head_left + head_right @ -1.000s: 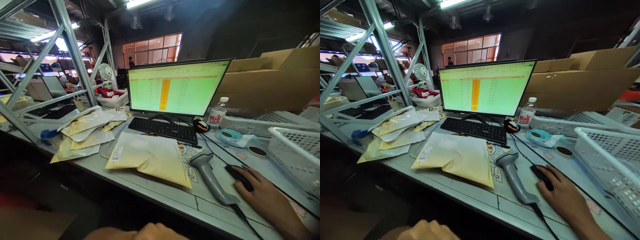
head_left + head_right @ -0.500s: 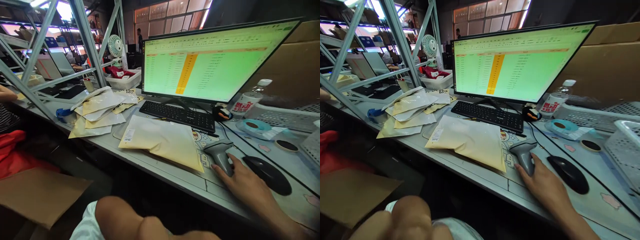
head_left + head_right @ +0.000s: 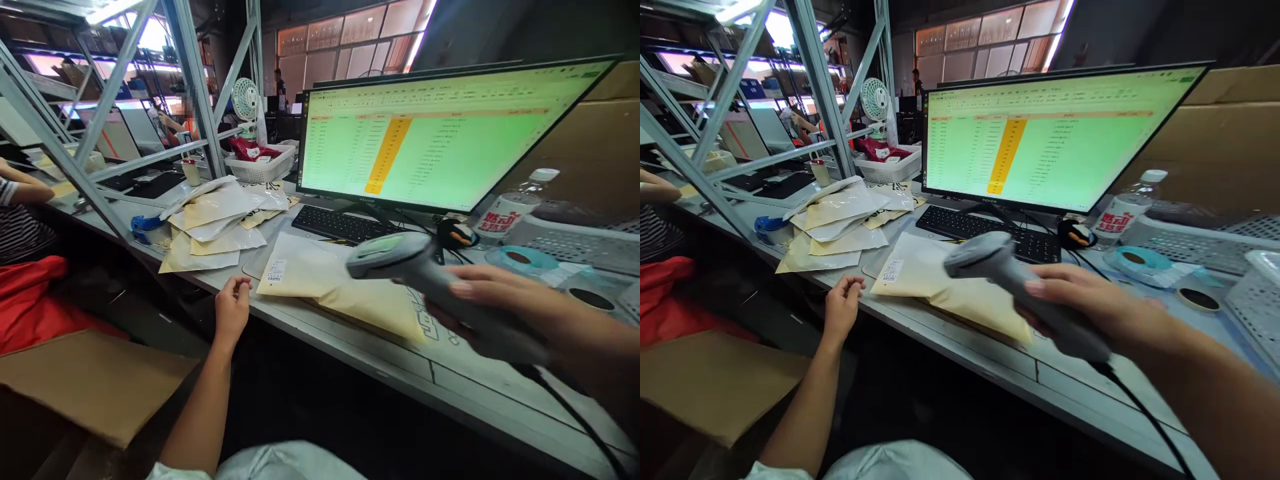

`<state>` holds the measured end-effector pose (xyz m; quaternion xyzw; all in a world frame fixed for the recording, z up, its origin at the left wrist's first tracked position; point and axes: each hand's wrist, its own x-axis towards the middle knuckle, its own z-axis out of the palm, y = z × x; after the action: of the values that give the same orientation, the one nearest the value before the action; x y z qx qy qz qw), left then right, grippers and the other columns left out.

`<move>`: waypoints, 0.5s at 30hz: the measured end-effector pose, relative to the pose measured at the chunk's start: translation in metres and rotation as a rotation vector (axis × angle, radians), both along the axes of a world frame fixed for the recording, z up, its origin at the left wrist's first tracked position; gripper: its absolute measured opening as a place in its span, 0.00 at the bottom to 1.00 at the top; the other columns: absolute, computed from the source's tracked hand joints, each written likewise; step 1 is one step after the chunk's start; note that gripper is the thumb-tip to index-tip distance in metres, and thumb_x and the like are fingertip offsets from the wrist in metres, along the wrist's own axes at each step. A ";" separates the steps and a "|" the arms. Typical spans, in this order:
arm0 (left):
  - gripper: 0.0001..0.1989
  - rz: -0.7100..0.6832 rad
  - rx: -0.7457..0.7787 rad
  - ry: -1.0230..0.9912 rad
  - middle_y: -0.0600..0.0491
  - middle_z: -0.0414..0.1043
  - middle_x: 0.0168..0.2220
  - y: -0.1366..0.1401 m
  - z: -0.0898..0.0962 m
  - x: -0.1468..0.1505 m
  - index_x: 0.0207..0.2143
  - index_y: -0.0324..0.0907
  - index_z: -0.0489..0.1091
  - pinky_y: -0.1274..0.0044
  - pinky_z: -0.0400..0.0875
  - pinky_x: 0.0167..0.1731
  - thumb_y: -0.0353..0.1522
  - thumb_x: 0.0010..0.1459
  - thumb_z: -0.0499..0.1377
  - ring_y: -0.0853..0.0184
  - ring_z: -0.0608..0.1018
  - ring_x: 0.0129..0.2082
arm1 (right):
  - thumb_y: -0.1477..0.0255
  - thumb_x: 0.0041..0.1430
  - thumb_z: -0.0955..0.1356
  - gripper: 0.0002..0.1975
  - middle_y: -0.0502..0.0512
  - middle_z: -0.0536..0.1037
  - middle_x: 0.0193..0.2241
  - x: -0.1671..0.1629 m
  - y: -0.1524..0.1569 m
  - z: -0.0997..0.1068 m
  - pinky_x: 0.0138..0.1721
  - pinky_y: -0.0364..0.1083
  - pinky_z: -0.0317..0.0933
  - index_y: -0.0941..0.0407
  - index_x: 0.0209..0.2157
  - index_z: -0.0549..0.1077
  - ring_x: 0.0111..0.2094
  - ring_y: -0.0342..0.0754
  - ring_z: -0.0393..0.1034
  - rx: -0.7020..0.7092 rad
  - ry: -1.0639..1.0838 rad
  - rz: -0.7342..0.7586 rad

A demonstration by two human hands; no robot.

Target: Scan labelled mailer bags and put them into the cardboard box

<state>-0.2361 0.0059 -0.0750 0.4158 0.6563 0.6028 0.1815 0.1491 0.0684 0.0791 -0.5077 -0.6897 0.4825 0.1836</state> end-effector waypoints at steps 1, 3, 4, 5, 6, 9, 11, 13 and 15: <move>0.17 0.009 -0.022 -0.021 0.47 0.79 0.32 -0.005 -0.007 -0.003 0.37 0.41 0.77 0.73 0.69 0.30 0.44 0.56 0.57 0.62 0.76 0.28 | 0.37 0.48 0.71 0.31 0.60 0.76 0.25 -0.023 0.002 0.004 0.20 0.45 0.63 0.54 0.29 0.76 0.22 0.47 0.70 -0.124 0.069 0.156; 0.19 0.022 -0.056 -0.057 0.48 0.78 0.31 -0.018 -0.016 -0.006 0.38 0.40 0.77 0.75 0.66 0.25 0.43 0.53 0.55 0.64 0.73 0.24 | 0.43 0.51 0.73 0.28 0.55 0.75 0.25 -0.066 0.008 0.004 0.22 0.42 0.63 0.56 0.28 0.74 0.23 0.43 0.69 -0.214 0.157 0.304; 0.19 0.027 -0.067 -0.068 0.48 0.78 0.30 -0.025 -0.019 -0.007 0.37 0.40 0.77 0.75 0.64 0.23 0.44 0.52 0.55 0.64 0.72 0.23 | 0.45 0.50 0.74 0.27 0.54 0.75 0.24 -0.083 0.011 0.001 0.22 0.41 0.62 0.57 0.28 0.73 0.23 0.43 0.69 -0.219 0.162 0.339; 0.19 0.032 -0.074 -0.076 0.49 0.78 0.30 -0.032 -0.020 -0.009 0.36 0.40 0.77 0.75 0.63 0.22 0.44 0.51 0.56 0.65 0.71 0.22 | 0.47 0.51 0.74 0.26 0.53 0.75 0.24 -0.097 0.014 -0.003 0.22 0.41 0.62 0.57 0.29 0.73 0.23 0.43 0.69 -0.220 0.169 0.347; 0.19 0.038 -0.076 -0.082 0.49 0.77 0.29 -0.038 -0.021 -0.012 0.35 0.40 0.77 0.76 0.62 0.21 0.45 0.50 0.57 0.65 0.70 0.21 | 0.48 0.51 0.74 0.25 0.53 0.75 0.24 -0.107 0.017 -0.007 0.22 0.41 0.62 0.57 0.29 0.72 0.23 0.43 0.69 -0.225 0.179 0.352; 0.21 0.043 -0.081 -0.107 0.48 0.76 0.26 -0.047 -0.026 -0.023 0.33 0.40 0.77 0.76 0.60 0.18 0.48 0.47 0.60 0.64 0.69 0.20 | 0.49 0.50 0.71 0.23 0.52 0.74 0.23 -0.118 0.023 -0.018 0.21 0.42 0.62 0.57 0.30 0.71 0.21 0.43 0.68 -0.239 0.178 0.365; 0.25 0.030 -0.108 -0.152 0.47 0.77 0.28 -0.043 -0.030 -0.029 0.35 0.40 0.78 0.76 0.60 0.17 0.51 0.45 0.62 0.63 0.70 0.21 | 0.48 0.49 0.70 0.24 0.52 0.74 0.23 -0.112 0.024 -0.022 0.22 0.42 0.63 0.56 0.31 0.70 0.22 0.43 0.68 -0.216 0.170 0.341; 0.30 -0.003 -0.134 -0.181 0.44 0.79 0.33 -0.033 -0.031 -0.032 0.38 0.40 0.77 0.75 0.66 0.18 0.55 0.44 0.62 0.60 0.74 0.25 | 0.46 0.49 0.69 0.25 0.52 0.75 0.24 -0.098 0.022 -0.024 0.23 0.43 0.64 0.56 0.32 0.69 0.23 0.44 0.69 -0.175 0.153 0.289; 0.33 -0.042 -0.155 -0.153 0.42 0.80 0.37 -0.018 -0.027 -0.033 0.40 0.40 0.76 0.72 0.73 0.23 0.57 0.45 0.60 0.56 0.78 0.32 | 0.44 0.49 0.68 0.27 0.52 0.75 0.25 -0.078 0.018 -0.026 0.24 0.44 0.65 0.55 0.33 0.68 0.24 0.45 0.69 -0.116 0.112 0.210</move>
<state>-0.2690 -0.0117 -0.1023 0.3669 0.6762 0.5764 0.2754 0.0714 0.0864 0.0530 -0.4149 -0.6987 0.5656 0.1408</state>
